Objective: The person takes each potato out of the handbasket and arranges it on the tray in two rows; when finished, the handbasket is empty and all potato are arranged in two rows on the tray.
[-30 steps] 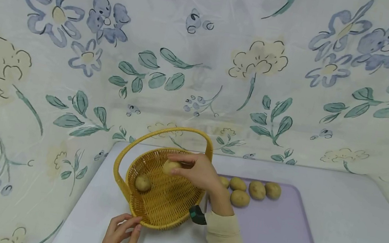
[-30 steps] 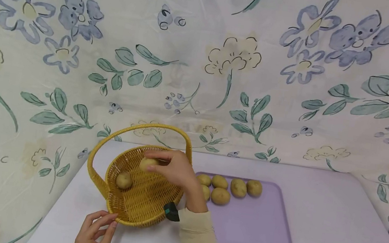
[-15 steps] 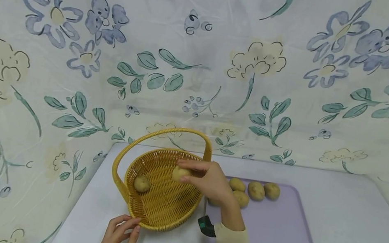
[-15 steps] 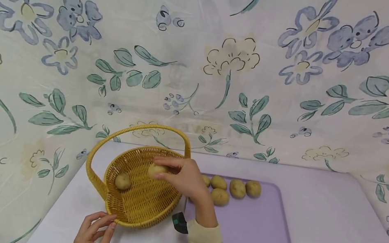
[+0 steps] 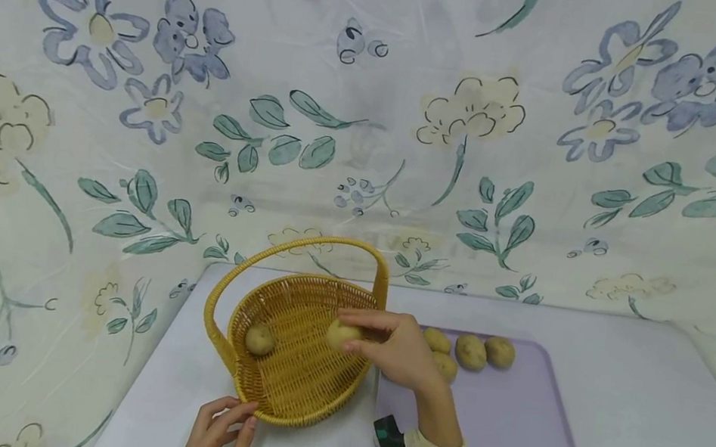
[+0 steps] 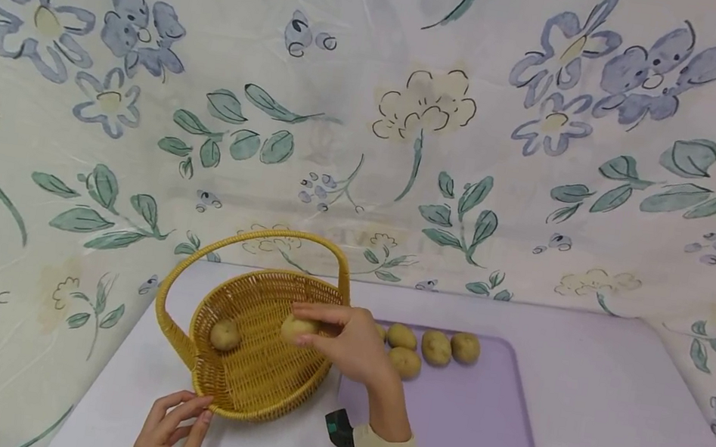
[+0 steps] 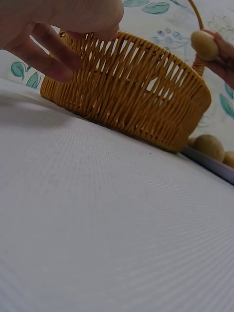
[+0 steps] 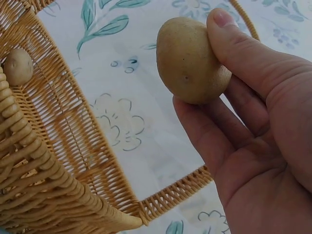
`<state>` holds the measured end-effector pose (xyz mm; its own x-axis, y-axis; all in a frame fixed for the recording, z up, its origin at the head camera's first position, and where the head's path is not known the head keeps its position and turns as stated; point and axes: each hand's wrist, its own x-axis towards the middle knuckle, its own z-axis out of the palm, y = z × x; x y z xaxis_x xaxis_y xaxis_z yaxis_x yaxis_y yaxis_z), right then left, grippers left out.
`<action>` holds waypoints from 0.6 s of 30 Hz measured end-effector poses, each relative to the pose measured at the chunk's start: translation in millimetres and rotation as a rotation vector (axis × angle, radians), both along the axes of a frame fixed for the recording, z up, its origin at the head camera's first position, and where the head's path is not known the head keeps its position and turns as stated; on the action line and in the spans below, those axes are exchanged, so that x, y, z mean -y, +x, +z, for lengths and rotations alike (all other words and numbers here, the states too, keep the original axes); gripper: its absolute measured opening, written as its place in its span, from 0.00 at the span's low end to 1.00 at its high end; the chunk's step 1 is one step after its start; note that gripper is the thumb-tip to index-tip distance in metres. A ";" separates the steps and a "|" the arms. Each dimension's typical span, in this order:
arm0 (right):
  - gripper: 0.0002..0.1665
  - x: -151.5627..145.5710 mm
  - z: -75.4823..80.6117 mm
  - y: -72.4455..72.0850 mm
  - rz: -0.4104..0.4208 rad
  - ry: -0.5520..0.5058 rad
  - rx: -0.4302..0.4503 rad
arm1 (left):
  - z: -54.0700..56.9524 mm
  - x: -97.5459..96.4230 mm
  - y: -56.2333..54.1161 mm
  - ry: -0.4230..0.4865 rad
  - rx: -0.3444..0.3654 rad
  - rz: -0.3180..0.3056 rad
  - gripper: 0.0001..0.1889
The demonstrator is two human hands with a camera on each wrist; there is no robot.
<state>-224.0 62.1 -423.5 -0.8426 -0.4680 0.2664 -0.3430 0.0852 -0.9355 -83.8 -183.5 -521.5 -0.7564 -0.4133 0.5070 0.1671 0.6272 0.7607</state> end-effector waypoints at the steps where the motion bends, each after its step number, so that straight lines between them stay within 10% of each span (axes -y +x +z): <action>1: 0.22 -0.4 0.2 0.8 0.001 -0.002 0.002 | -0.2 0.2 0.0 0.001 0.002 0.002 0.15; 18: 0.23 -34.4 -1.7 10.5 -0.103 -0.039 0.029 | -1.4 0.7 -0.8 0.017 -0.019 -0.021 0.15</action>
